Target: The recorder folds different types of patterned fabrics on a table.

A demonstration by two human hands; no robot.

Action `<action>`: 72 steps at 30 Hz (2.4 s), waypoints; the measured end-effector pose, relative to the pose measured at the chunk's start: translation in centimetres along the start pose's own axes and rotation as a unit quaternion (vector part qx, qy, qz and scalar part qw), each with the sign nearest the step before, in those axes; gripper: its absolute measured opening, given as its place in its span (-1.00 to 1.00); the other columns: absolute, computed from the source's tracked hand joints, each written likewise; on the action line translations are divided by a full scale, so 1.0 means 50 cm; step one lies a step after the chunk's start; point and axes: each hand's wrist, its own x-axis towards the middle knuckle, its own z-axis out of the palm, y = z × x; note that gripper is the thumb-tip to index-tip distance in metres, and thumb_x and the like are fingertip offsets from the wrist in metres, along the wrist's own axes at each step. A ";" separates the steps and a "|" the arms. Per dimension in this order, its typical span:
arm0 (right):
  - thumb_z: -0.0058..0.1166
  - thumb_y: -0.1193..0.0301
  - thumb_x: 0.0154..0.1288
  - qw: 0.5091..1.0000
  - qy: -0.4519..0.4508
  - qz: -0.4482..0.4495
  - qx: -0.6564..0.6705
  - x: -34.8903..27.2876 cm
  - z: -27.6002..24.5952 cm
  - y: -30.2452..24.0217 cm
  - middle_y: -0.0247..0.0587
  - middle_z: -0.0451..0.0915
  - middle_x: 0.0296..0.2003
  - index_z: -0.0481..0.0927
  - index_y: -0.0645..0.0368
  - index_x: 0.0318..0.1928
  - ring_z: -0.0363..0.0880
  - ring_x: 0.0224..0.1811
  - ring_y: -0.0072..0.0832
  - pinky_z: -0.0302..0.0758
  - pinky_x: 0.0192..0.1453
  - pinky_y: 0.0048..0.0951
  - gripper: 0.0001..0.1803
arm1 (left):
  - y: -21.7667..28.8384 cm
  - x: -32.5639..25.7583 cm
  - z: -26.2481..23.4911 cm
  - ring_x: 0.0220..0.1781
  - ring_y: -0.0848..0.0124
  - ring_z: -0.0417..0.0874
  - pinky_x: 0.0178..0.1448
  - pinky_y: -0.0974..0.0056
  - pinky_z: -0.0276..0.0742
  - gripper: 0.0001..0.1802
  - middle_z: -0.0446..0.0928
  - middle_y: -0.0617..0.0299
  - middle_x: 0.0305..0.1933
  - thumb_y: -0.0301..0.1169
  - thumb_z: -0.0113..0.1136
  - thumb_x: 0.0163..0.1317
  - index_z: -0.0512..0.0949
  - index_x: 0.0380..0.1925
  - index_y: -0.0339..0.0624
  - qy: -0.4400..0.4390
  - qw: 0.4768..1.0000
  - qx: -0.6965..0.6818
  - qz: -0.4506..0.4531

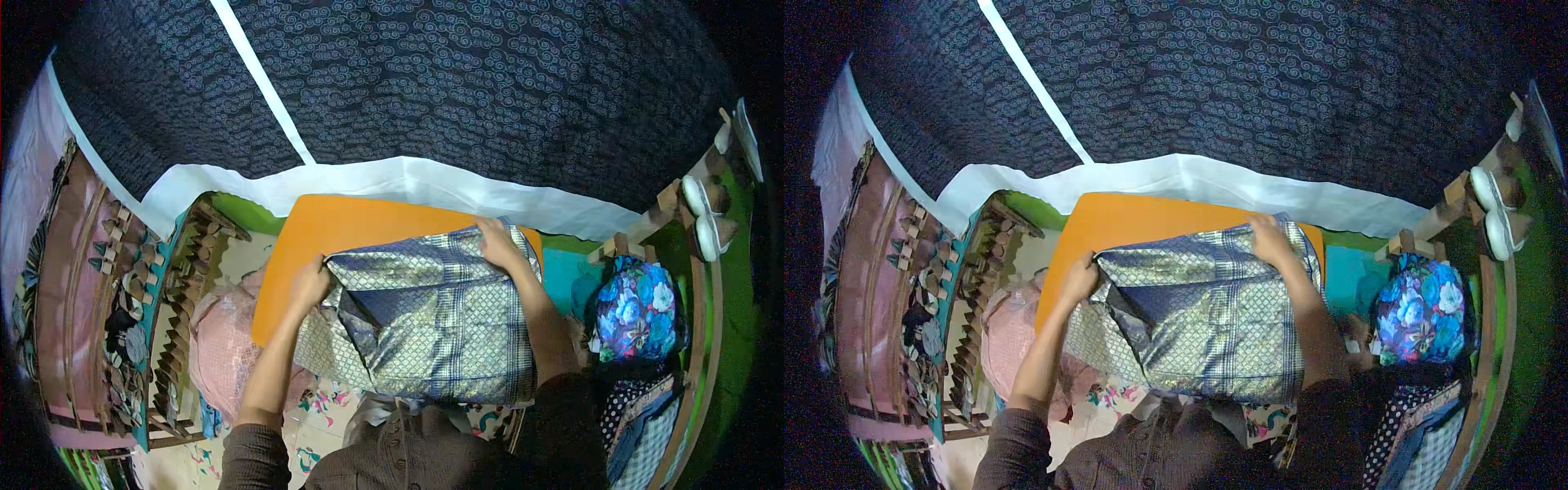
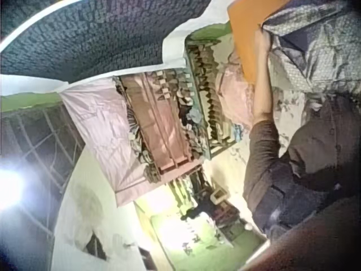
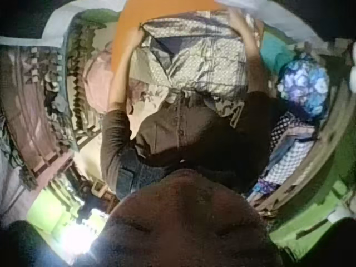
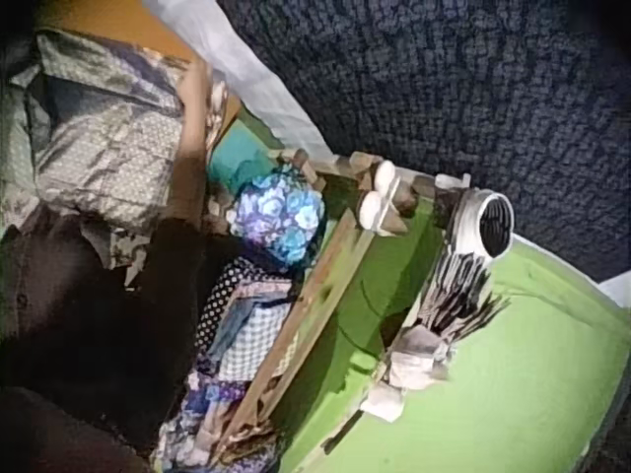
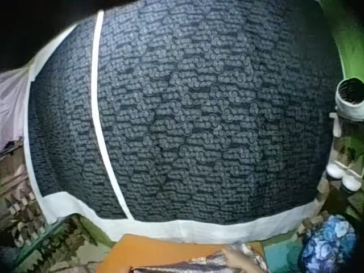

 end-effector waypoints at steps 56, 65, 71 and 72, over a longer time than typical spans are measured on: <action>-0.06 0.37 0.22 0.931 0.238 -0.061 0.270 -0.508 -0.035 -0.831 -0.12 0.57 -0.31 0.51 0.31 -0.20 0.52 -0.21 -0.39 0.40 -0.09 -0.43 -0.75 | -0.031 -0.476 -0.380 -0.45 0.56 0.53 -0.30 0.44 0.50 -0.76 0.51 0.32 -0.45 -0.25 0.07 0.19 0.52 -0.33 -0.20 -0.334 0.795 -0.499 0.088; 0.14 0.34 0.06 0.899 0.206 -0.154 0.354 -0.478 0.010 -0.900 -0.20 0.48 -0.11 0.37 0.25 0.01 0.41 -0.04 -0.48 0.30 0.09 -0.46 -0.50 | -0.021 -0.493 -0.425 -0.29 0.53 0.48 -0.14 0.40 0.39 -0.73 0.52 0.34 -0.36 -0.23 0.04 0.21 0.53 -0.26 -0.20 -0.304 0.823 -0.447 0.171; -0.08 0.56 0.09 0.875 0.046 -0.079 0.476 -0.477 0.025 -0.882 -0.34 0.51 -0.25 0.50 0.26 -0.15 0.41 -0.16 -0.64 0.31 0.00 -0.54 -0.73 | -0.086 -0.501 -0.466 0.15 0.18 0.21 0.20 0.13 0.16 -0.44 0.26 0.13 0.08 -0.17 0.30 -0.08 0.39 -0.05 -0.07 -0.043 0.903 -0.143 0.403; -0.08 0.57 0.08 0.844 0.012 -0.091 0.529 -0.479 0.022 -0.883 -0.32 0.51 -0.22 0.50 0.26 -0.14 0.42 -0.15 -0.61 0.32 0.00 -0.53 -0.72 | -0.098 -0.498 -0.461 0.15 0.18 0.21 0.20 0.13 0.16 -0.44 0.26 0.13 0.08 -0.17 0.30 -0.08 0.39 -0.05 -0.07 -0.041 0.905 -0.142 0.400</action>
